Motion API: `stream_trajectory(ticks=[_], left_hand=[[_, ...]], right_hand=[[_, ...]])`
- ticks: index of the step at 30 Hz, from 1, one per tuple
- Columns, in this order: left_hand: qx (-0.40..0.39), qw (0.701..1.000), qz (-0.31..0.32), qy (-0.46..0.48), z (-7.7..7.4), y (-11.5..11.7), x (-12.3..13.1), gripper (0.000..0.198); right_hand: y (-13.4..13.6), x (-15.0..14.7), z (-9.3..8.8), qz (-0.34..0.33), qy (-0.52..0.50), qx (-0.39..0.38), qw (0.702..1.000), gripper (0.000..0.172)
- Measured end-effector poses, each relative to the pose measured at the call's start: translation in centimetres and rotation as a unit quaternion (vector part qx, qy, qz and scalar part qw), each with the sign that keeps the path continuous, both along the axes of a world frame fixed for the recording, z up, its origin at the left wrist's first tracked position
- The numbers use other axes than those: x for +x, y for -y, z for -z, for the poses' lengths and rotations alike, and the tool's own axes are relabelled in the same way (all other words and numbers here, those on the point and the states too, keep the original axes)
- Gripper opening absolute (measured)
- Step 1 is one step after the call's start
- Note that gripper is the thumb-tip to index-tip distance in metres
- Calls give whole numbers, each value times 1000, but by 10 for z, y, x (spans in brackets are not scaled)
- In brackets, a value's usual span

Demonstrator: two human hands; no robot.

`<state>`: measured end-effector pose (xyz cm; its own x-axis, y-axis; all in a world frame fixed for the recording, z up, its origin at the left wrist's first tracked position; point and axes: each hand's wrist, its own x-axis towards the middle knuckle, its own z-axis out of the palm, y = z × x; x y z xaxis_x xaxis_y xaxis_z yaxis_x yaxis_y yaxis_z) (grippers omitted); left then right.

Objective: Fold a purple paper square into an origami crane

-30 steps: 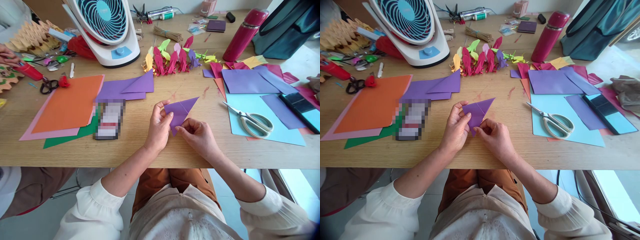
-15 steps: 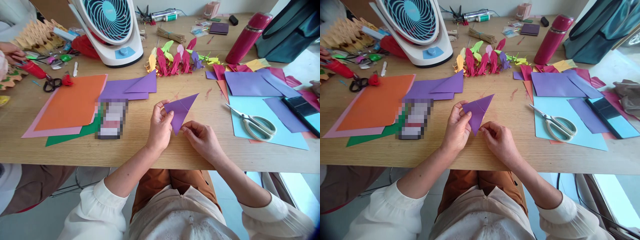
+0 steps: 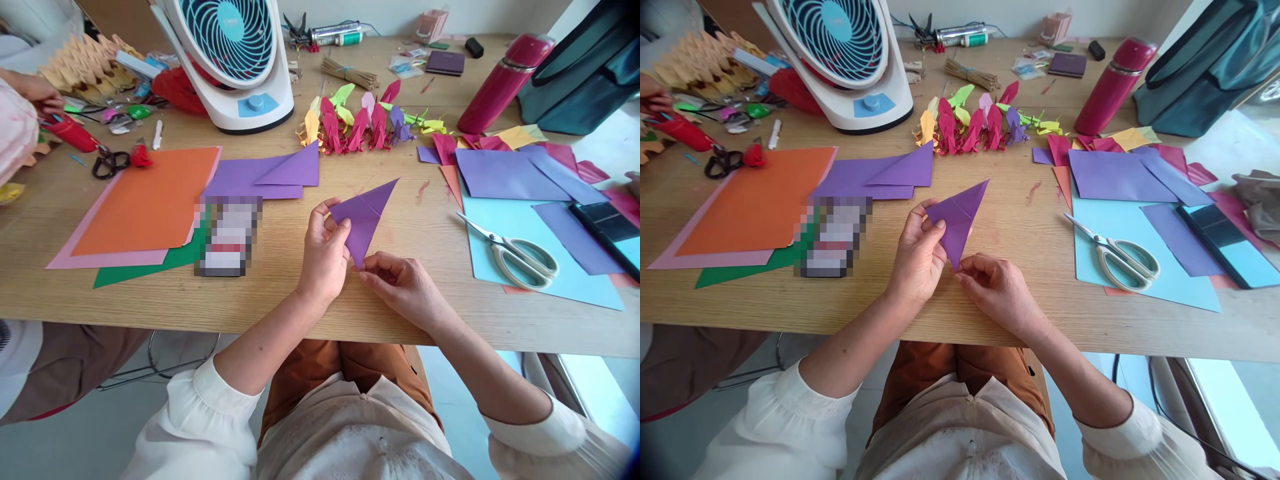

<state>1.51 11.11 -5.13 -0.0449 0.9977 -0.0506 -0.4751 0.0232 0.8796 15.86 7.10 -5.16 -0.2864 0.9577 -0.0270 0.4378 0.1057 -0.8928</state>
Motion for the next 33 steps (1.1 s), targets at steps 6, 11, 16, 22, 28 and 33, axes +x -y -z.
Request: stream_trajectory(ticks=[6, 11, 16, 22, 28, 33], left_hand=[[-3, 1000, 13, -13, -2, 2, 1, 29], [8, 1000, 24, 13, -2, 3, 1, 30], [14, 999, 26, 40, -2, 3, 2, 38], [24, 996, 76, 50, 0, 4, 4, 43], [-10, 986, 154, -70, 1, 11, 1, 26], [-25, 979, 130, -156, 0, 12, -1, 32]], right_hand=[[0, -3, -4, 23, 16, 7, 1000, 28], [-1, -5, -4, 37, 0, 4, 999, 27], [-1, -4, -3, 47, -4, -6, 999, 25], [-1, -3, 2, 80, -56, -8, 995, 27], [-2, -2, 5, 121, -85, 34, 988, 23], [-1, -1, 7, 149, -85, 51, 984, 25]])
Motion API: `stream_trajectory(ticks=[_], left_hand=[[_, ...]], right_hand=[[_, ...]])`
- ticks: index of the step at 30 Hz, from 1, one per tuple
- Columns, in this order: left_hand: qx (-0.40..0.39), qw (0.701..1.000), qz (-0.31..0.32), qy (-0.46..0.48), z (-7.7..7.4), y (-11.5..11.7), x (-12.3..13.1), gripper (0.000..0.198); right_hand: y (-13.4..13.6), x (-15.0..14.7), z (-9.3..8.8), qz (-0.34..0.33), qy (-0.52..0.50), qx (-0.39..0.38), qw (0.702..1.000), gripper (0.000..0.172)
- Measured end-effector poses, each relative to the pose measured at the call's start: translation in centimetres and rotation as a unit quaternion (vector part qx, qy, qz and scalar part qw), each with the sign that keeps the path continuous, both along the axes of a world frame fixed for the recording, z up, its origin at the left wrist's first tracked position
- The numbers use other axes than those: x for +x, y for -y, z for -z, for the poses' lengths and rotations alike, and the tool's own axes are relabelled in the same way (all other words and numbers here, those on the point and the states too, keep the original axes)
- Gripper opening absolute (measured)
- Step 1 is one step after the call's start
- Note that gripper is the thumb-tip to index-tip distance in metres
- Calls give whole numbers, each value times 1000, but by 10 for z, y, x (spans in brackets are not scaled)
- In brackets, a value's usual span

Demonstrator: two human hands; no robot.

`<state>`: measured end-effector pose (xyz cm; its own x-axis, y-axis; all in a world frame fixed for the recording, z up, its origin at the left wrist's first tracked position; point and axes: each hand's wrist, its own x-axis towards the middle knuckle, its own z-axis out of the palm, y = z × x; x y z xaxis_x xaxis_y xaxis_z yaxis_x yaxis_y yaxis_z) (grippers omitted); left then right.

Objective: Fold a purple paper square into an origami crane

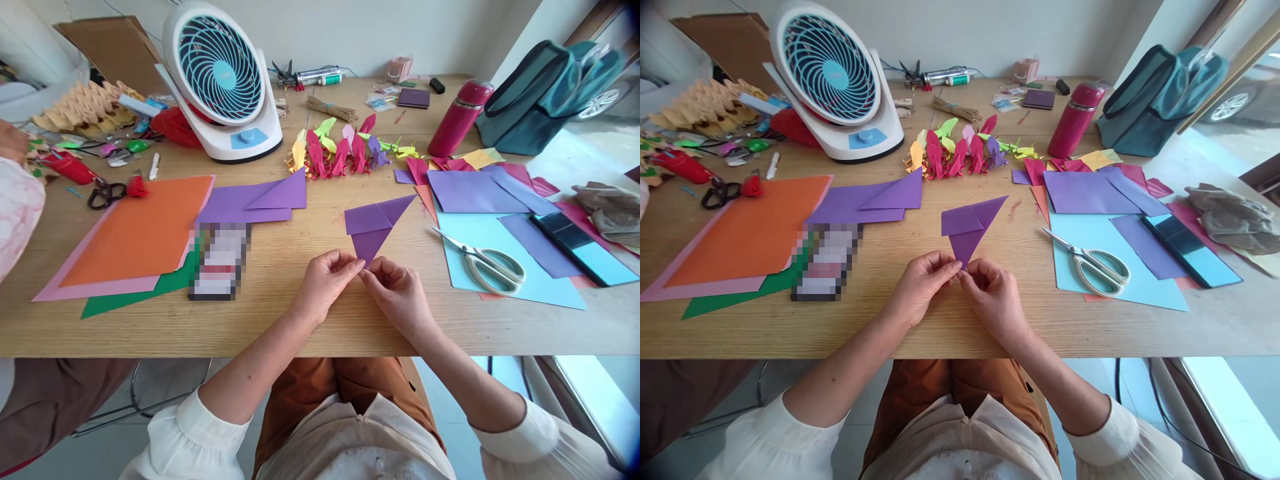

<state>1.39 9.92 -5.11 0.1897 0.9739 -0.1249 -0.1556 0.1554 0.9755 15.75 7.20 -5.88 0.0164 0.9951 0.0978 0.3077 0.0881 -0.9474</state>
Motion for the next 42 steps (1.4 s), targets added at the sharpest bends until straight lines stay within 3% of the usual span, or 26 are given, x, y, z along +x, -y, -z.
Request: stream_trajectory(ticks=[5, 10, 14, 18, 22, 29, 33, 37, 42], left_hand=[[-26, 999, -2, 37, 1, -2, 1, 37], [5, 999, -22, 22, 1, -1, 1, 31], [33, 999, -31, 7, 1, -1, -1, 26], [-32, 998, -24, 53, 2, -3, -3, 28], [-110, 988, -16, 105, 1, -5, -4, 33], [-127, 987, -3, 102, 0, -5, -4, 35], [-96, 993, 4, 66, 3, -4, -3, 37], [-1, 999, 15, -29, 7, -1, -1, 40], [93, 986, 21, -138, 6, 2, 0, 34]], right_hand=[[1, -1, 0, 14, 3, 4, 1000, 25], [1, -1, 0, 27, 16, 16, 999, 26], [-1, 3, 0, -17, -62, -8, 998, 21], [-5, 10, 1, -17, -159, -39, 986, 26], [-7, 13, 1, -14, -177, -73, 981, 28], [-7, 11, -1, -36, -164, -69, 983, 30], [-6, 10, -6, -42, -159, -53, 985, 32], [-7, 9, -6, -28, -145, -49, 988, 37], [-9, 10, -1, 0, -182, -67, 981, 39]])
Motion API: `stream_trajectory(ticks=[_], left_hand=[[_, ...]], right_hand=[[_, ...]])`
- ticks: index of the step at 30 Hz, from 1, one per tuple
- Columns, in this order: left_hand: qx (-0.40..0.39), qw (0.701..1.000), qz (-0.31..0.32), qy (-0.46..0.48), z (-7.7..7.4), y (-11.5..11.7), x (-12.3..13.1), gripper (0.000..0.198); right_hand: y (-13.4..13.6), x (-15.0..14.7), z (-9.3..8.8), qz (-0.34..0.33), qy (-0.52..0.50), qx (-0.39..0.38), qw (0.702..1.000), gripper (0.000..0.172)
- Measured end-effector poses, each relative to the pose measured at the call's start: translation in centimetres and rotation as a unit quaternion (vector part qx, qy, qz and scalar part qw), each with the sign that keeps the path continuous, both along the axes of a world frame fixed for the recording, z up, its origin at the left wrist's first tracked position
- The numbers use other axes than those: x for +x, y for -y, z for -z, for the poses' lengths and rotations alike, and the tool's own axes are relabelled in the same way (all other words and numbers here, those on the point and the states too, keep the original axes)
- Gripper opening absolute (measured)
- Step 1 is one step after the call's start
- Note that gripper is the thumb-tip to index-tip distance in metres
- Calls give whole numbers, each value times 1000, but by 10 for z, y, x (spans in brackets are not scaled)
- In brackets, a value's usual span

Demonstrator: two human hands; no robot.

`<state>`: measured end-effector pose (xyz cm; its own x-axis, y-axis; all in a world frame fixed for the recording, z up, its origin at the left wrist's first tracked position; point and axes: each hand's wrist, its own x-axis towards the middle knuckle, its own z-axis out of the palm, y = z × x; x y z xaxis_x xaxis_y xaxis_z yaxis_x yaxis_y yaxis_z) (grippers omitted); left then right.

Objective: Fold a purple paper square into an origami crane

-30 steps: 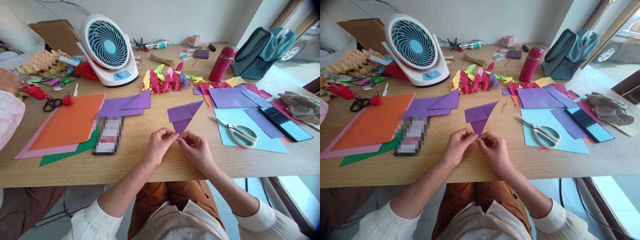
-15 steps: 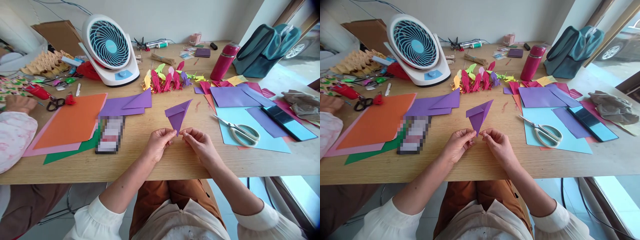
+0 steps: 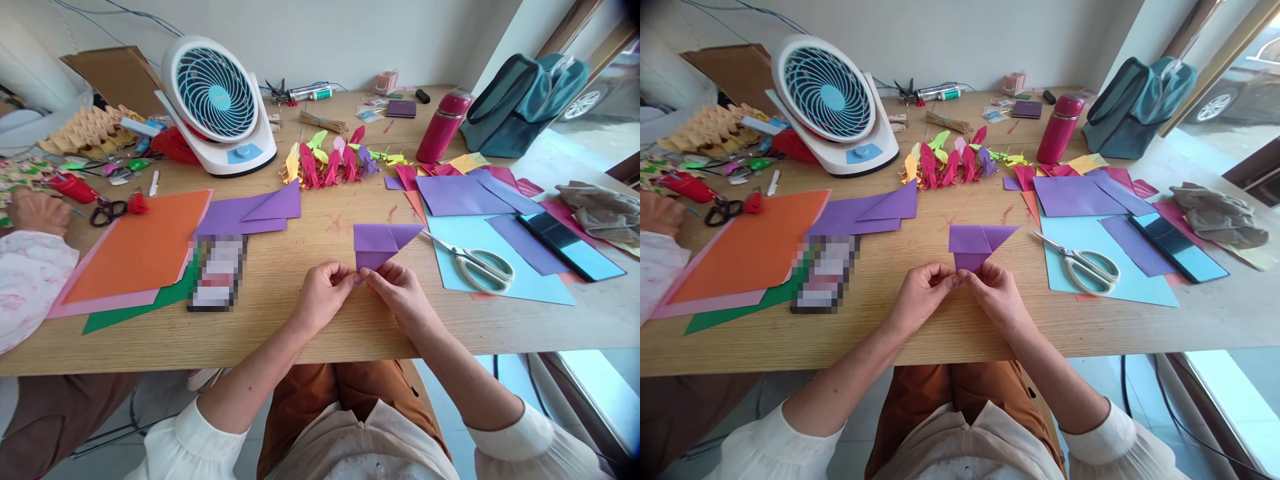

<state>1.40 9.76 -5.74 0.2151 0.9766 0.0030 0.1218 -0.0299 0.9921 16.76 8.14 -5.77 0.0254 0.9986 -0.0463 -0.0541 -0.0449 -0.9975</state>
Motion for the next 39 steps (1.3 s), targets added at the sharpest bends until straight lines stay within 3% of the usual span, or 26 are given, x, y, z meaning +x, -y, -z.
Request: stream_trajectory(ticks=[6, 14, 20, 25, 29, 39], left_hand=[[131, 987, -7, -96, -3, 4, 0, 16], [229, 962, -6, -148, -1, 6, 0, 14], [218, 966, 17, -134, -5, 6, 1, 14], [154, 985, 27, -73, -8, 6, -1, 8], [125, 992, -7, -17, -9, 5, -2, 12], [152, 986, -68, -20, -9, 5, -3, 13]], right_hand=[[-2, 4, -3, -30, -19, -6, 999, 40], [-3, 7, -6, -35, -31, -22, 999, 39], [-1, 9, -2, -30, -45, -38, 998, 40], [-1, 6, 0, -21, -63, -29, 997, 36], [0, 1, 1, -15, -30, -10, 999, 35], [3, -5, 0, -20, 25, 20, 999, 37]])
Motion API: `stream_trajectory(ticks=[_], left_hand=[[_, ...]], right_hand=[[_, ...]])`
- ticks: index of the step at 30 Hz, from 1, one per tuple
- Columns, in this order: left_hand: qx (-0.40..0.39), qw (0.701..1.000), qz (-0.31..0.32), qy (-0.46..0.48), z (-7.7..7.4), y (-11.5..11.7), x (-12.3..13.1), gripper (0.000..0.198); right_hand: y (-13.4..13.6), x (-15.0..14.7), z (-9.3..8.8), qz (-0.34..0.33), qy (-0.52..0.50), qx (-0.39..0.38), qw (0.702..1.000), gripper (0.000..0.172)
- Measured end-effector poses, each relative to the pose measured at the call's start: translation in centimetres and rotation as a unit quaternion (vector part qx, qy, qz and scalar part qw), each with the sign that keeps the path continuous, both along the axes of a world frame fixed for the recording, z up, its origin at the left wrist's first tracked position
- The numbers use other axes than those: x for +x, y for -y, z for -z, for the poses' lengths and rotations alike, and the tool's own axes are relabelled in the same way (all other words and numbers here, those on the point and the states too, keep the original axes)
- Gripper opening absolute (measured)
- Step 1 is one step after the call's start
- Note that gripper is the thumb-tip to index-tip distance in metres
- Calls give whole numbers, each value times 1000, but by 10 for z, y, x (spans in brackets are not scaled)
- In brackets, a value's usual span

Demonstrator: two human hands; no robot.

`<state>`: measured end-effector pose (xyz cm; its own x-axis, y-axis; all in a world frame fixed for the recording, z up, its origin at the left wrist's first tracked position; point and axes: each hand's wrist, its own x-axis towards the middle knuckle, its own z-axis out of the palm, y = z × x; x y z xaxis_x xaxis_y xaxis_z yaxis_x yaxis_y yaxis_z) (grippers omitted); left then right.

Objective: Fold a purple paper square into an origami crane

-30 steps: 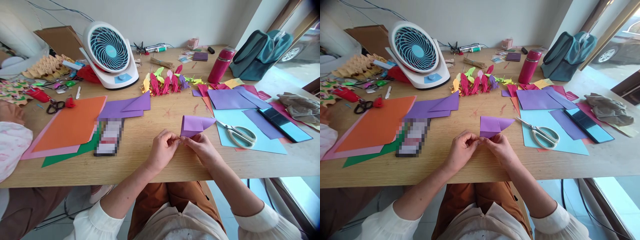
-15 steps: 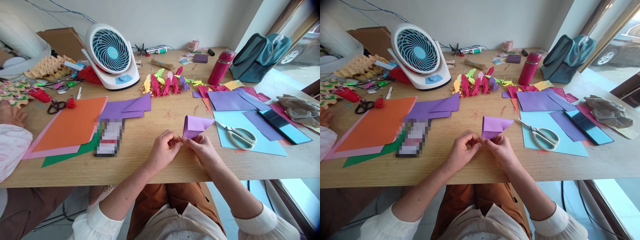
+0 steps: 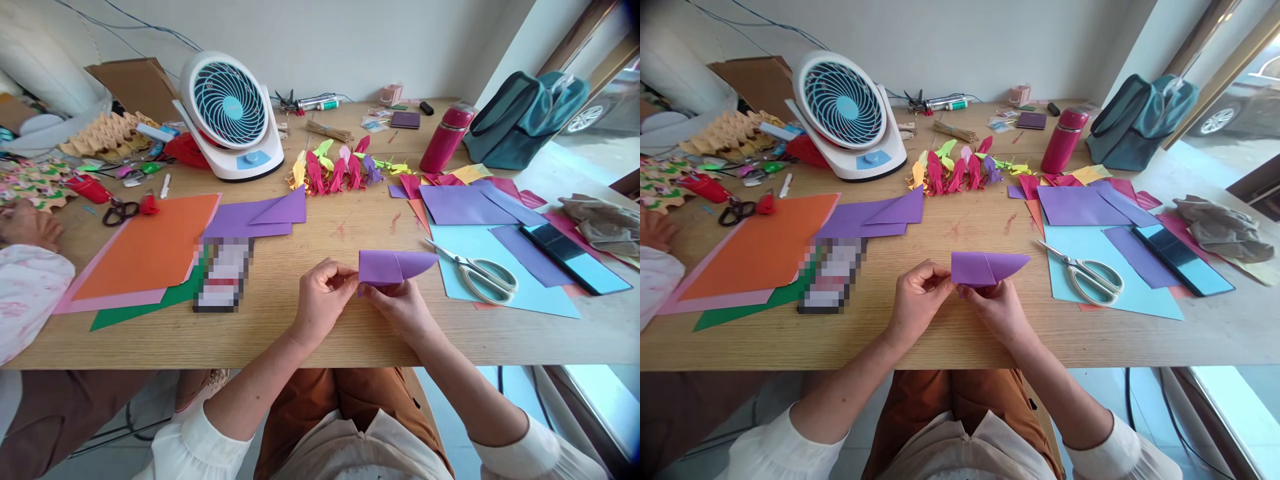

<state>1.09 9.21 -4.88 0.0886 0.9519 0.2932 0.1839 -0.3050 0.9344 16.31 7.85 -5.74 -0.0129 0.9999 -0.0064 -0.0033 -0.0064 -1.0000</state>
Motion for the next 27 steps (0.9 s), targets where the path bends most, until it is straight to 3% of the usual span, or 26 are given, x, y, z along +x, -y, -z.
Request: stream_trajectory(ticks=[9, 15, 27], left_hand=[[89, 996, -2, -14, -6, 6, 1, 9], [137, 990, 7, -15, -7, 8, 1, 7], [104, 985, 105, 95, -7, 8, 5, 6]], right_hand=[[0, 3, 8, -25, -14, 21, 999, 34], [1, 5, 7, 2, 11, 8, 1000, 38], [1, 4, 4, -42, 25, 43, 998, 32]])
